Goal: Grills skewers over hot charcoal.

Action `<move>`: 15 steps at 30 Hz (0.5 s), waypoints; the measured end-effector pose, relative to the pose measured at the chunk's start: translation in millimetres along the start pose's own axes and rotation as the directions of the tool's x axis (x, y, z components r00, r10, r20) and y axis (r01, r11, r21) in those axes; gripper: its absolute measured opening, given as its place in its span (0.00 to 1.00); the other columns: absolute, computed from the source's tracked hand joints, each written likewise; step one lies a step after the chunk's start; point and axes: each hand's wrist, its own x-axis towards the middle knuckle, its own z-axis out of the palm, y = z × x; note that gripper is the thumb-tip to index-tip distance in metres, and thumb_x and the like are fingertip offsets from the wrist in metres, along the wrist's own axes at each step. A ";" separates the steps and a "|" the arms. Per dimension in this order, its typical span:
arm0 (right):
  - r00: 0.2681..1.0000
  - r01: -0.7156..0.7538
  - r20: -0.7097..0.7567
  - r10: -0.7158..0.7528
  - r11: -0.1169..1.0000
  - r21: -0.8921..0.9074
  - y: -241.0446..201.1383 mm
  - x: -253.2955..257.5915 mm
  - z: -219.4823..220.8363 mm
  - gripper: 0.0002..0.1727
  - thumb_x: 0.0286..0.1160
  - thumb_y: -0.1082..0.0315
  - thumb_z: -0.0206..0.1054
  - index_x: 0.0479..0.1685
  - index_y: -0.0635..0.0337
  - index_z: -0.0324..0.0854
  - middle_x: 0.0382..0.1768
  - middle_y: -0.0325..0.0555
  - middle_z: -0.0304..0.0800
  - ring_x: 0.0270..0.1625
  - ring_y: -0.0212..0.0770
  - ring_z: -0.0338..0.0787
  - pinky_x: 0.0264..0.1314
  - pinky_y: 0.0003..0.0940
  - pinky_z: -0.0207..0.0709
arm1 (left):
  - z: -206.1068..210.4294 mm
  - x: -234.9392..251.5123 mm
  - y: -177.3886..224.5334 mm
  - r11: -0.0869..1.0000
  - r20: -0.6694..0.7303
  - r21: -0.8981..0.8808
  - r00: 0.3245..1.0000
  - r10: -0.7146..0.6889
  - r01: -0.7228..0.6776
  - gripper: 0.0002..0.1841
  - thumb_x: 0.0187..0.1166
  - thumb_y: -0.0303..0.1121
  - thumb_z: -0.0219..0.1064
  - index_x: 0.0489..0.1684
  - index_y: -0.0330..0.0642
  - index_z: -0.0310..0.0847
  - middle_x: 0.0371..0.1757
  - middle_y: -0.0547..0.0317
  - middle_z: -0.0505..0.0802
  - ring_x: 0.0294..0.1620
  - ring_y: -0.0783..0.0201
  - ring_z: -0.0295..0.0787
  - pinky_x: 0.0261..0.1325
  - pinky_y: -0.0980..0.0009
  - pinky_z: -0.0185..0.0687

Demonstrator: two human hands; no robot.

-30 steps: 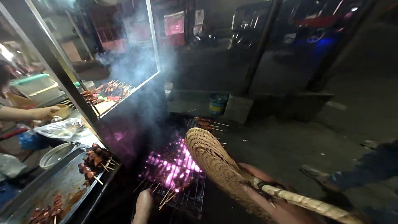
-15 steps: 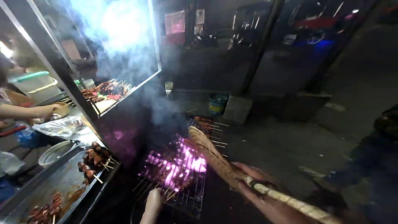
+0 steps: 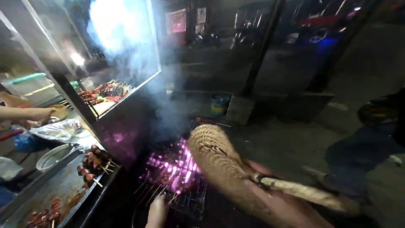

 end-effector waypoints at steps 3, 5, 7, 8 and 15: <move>0.988 0.155 0.006 -0.155 0.986 -0.060 9.3 1.3 5.2 0.23 0.79 0.63 0.64 0.71 0.60 0.85 0.60 0.52 0.94 0.61 0.42 0.93 0.68 0.39 0.85 | 12.0 -0.8 -5.8 0.999 -0.019 -0.030 0.999 0.040 -0.041 0.14 0.83 0.32 0.63 0.57 0.35 0.89 0.59 0.41 0.92 0.65 0.46 0.88 0.74 0.49 0.78; 0.997 0.067 0.042 -0.069 0.997 0.033 3.9 -2.6 -2.0 0.27 0.78 0.64 0.66 0.75 0.68 0.80 0.64 0.57 0.91 0.63 0.39 0.91 0.71 0.35 0.82 | 13.5 -3.0 -2.8 0.997 -0.059 -0.057 0.997 0.040 -0.044 0.14 0.83 0.31 0.63 0.57 0.33 0.88 0.59 0.39 0.92 0.65 0.46 0.89 0.74 0.50 0.78; 0.998 0.029 0.061 -0.030 0.999 0.017 3.9 -3.7 -4.0 0.27 0.79 0.63 0.65 0.76 0.67 0.78 0.65 0.57 0.90 0.63 0.38 0.91 0.71 0.35 0.82 | 13.1 -5.9 3.6 0.998 -0.058 -0.056 0.998 0.008 -0.011 0.16 0.83 0.32 0.64 0.63 0.32 0.85 0.66 0.37 0.88 0.67 0.45 0.87 0.74 0.51 0.78; 0.997 0.053 0.057 -0.052 0.998 -0.022 6.4 -2.7 -2.5 0.26 0.80 0.63 0.64 0.76 0.65 0.79 0.65 0.56 0.90 0.64 0.41 0.91 0.71 0.38 0.82 | 12.9 -5.3 6.7 0.999 -0.048 -0.046 0.999 -0.013 0.010 0.18 0.83 0.34 0.66 0.67 0.34 0.82 0.71 0.37 0.84 0.69 0.44 0.86 0.74 0.51 0.79; 0.996 0.092 0.016 -0.091 0.995 -0.049 7.4 -4.2 -7.9 0.26 0.78 0.64 0.64 0.74 0.67 0.81 0.64 0.57 0.91 0.64 0.43 0.91 0.72 0.38 0.82 | 18.7 -5.8 7.9 0.999 -0.089 -0.036 0.996 -0.015 0.012 0.14 0.84 0.29 0.60 0.60 0.35 0.87 0.64 0.39 0.89 0.67 0.44 0.87 0.73 0.49 0.79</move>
